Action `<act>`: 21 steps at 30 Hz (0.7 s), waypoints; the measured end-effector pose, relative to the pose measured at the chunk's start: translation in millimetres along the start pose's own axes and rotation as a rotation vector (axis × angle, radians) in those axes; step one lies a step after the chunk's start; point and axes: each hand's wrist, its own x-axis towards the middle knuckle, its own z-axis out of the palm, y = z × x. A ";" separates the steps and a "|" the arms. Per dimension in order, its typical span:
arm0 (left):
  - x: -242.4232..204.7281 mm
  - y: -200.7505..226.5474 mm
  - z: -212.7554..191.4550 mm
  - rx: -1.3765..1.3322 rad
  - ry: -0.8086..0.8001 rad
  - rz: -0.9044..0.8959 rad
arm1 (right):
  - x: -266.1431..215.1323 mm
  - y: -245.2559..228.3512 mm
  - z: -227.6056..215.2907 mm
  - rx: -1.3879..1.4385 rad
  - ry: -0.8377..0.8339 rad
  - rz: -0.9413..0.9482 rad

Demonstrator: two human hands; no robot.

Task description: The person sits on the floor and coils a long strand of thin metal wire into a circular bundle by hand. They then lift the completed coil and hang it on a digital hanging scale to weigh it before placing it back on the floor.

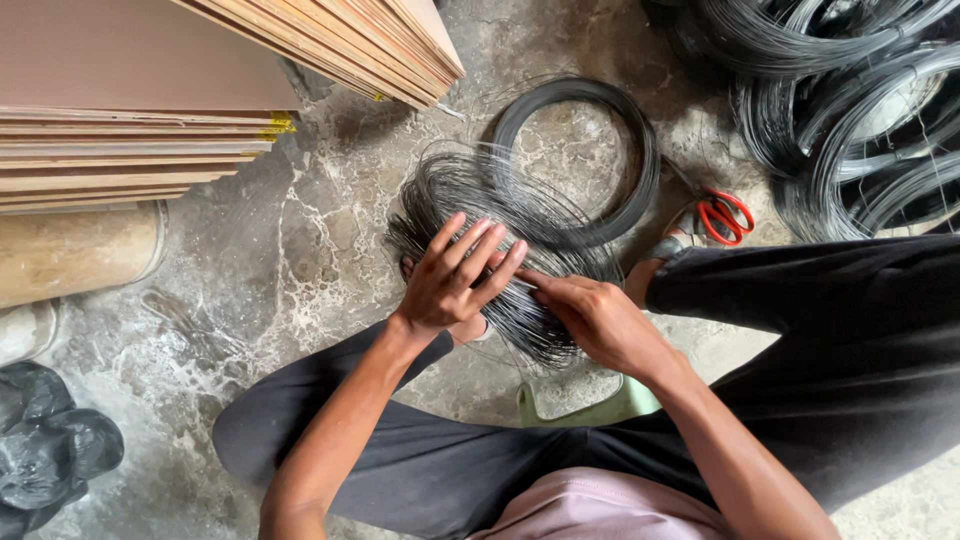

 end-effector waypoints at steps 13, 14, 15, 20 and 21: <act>14.6 -1.6 -14.3 -0.143 -0.071 0.039 | 40.9 132.5 -41.5 -0.187 0.553 0.242; 15.8 -1.5 -17.5 -0.135 -0.074 0.046 | 44.5 164.7 -35.9 -0.134 0.486 0.358; 17.0 -1.5 -20.6 -0.126 -0.078 0.053 | 48.4 197.2 -30.3 -0.080 0.416 0.472; 34.4 -7.2 -46.8 -0.111 -0.101 0.018 | 58.7 207.9 -18.4 0.513 0.443 0.624; 39.5 -9.5 -53.0 -0.098 -0.113 0.015 | 62.9 198.0 -20.5 0.548 0.474 0.629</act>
